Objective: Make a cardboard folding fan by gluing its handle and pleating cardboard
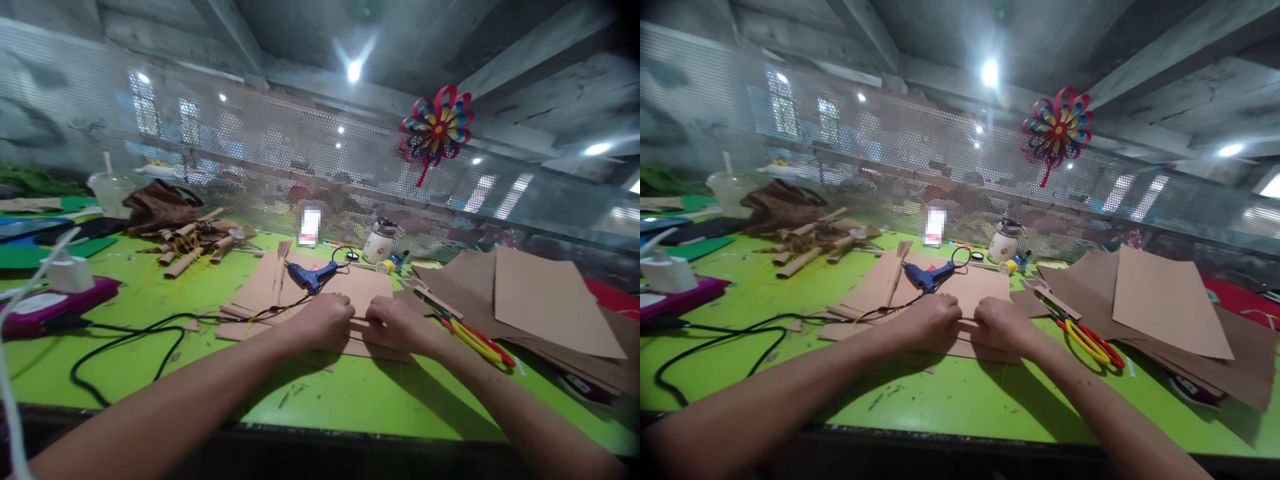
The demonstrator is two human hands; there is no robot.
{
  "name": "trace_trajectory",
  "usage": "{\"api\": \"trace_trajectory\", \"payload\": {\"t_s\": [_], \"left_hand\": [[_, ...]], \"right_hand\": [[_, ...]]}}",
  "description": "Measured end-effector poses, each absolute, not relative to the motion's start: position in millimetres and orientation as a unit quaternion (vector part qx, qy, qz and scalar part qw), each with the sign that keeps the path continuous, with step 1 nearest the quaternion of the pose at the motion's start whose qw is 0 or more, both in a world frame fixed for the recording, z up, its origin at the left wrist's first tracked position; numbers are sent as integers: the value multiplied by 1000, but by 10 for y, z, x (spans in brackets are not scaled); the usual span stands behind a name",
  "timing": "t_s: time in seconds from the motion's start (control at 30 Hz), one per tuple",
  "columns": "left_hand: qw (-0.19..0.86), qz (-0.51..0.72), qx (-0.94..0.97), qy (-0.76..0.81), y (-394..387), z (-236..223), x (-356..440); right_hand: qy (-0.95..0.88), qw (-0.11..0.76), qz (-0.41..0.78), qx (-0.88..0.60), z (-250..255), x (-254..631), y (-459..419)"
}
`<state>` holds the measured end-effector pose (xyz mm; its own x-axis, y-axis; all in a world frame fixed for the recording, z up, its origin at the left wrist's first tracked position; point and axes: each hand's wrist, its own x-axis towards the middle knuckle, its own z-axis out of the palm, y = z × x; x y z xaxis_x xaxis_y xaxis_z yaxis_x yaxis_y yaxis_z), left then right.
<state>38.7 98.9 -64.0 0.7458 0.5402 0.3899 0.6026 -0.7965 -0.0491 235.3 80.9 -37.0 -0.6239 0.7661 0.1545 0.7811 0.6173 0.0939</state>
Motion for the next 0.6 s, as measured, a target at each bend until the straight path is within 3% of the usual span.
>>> {"api": "trace_trajectory", "payload": {"t_s": [0.2, 0.4, 0.6], "left_hand": [[-60, -279, -908, -306, 1130, -465, 272], [-163, -246, -899, -324, 1176, -483, 272], [-193, -184, -895, -357, 1114, -502, 278]], "right_hand": [[-882, 180, 97, -425, -125, 2561, 976], [-822, 237, 359, -374, -373, 2642, 1088], [-813, 197, 378, -397, -425, 2566, 1031]]}}
